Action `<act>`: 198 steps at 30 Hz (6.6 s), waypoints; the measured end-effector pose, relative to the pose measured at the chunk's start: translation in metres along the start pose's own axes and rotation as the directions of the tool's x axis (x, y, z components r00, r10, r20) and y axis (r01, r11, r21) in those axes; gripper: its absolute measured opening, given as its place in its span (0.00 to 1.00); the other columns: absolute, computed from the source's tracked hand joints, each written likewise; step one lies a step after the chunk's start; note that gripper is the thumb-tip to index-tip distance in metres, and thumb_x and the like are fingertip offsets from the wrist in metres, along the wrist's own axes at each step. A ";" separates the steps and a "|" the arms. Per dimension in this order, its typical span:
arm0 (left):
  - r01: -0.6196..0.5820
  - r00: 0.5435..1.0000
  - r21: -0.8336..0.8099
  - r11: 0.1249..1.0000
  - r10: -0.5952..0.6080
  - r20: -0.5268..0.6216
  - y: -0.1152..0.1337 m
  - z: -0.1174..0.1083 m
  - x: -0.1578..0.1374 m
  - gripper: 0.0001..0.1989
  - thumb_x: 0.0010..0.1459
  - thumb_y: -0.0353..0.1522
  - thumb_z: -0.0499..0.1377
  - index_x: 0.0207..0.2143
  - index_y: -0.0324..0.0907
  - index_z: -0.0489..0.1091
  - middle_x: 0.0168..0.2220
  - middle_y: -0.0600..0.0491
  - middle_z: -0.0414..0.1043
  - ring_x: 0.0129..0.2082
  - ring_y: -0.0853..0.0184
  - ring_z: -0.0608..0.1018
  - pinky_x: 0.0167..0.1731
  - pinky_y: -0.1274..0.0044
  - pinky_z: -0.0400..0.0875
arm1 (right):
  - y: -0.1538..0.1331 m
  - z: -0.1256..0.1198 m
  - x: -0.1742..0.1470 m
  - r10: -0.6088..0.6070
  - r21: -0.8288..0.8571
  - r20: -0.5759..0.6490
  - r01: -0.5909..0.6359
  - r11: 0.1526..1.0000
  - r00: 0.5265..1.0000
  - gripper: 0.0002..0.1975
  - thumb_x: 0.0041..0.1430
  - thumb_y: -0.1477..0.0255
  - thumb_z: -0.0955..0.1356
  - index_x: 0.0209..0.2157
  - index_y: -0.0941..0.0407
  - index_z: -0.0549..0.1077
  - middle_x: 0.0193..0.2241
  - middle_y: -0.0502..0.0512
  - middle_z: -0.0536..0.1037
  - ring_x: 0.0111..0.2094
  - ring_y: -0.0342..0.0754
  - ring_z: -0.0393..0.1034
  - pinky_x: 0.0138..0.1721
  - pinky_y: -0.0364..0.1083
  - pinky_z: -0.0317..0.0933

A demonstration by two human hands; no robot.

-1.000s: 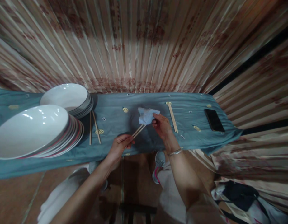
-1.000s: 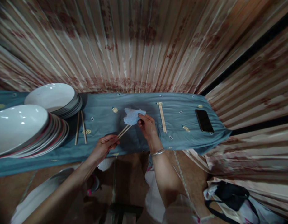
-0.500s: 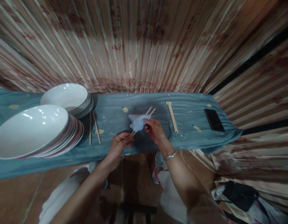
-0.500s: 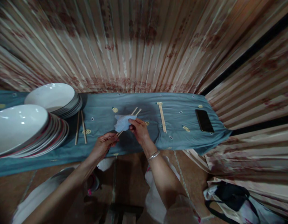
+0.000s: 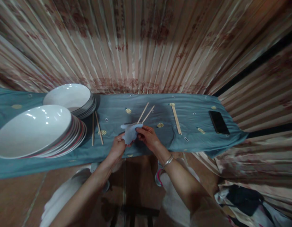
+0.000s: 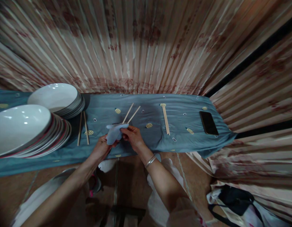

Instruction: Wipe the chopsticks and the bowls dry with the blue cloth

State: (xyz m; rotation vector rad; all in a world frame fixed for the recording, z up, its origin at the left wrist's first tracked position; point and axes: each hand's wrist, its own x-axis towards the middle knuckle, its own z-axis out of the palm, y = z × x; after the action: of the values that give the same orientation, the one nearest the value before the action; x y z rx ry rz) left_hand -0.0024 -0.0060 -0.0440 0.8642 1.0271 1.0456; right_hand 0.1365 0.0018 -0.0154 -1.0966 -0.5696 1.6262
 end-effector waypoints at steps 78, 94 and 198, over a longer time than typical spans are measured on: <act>0.171 0.979 0.044 0.984 -0.175 0.109 0.003 0.009 -0.009 0.17 0.38 0.42 0.70 0.23 0.38 0.74 0.18 0.56 0.70 0.15 0.76 0.62 0.16 0.80 0.51 | -0.053 -0.046 0.012 -0.190 0.100 -0.196 0.212 0.972 0.962 0.15 0.33 0.70 0.77 0.22 0.57 0.70 0.17 0.40 0.67 0.17 0.33 0.56 0.14 0.36 0.45; 0.081 0.996 0.034 0.996 -0.083 0.036 -0.003 0.005 -0.003 0.13 0.39 0.38 0.70 0.22 0.39 0.74 0.18 0.55 0.72 0.15 0.76 0.63 0.18 0.81 0.54 | -0.030 -0.023 0.006 -0.089 0.032 -0.113 0.093 0.995 0.990 0.15 0.30 0.67 0.77 0.21 0.57 0.72 0.14 0.41 0.68 0.15 0.34 0.55 0.15 0.38 0.43; 0.058 0.994 0.134 0.989 -0.070 0.089 0.002 0.011 -0.005 0.17 0.40 0.42 0.70 0.23 0.38 0.75 0.18 0.56 0.70 0.15 0.77 0.62 0.18 0.80 0.52 | -0.033 -0.032 0.003 -0.133 -0.027 -0.091 0.131 0.991 0.987 0.16 0.30 0.66 0.78 0.22 0.57 0.73 0.15 0.41 0.68 0.15 0.34 0.55 0.15 0.37 0.44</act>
State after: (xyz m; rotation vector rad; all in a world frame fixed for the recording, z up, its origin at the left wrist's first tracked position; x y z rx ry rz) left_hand 0.0066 -0.0111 -0.0381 0.9717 1.0458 0.8829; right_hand 0.1802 0.0111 -0.0051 -1.1202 -0.5869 1.4503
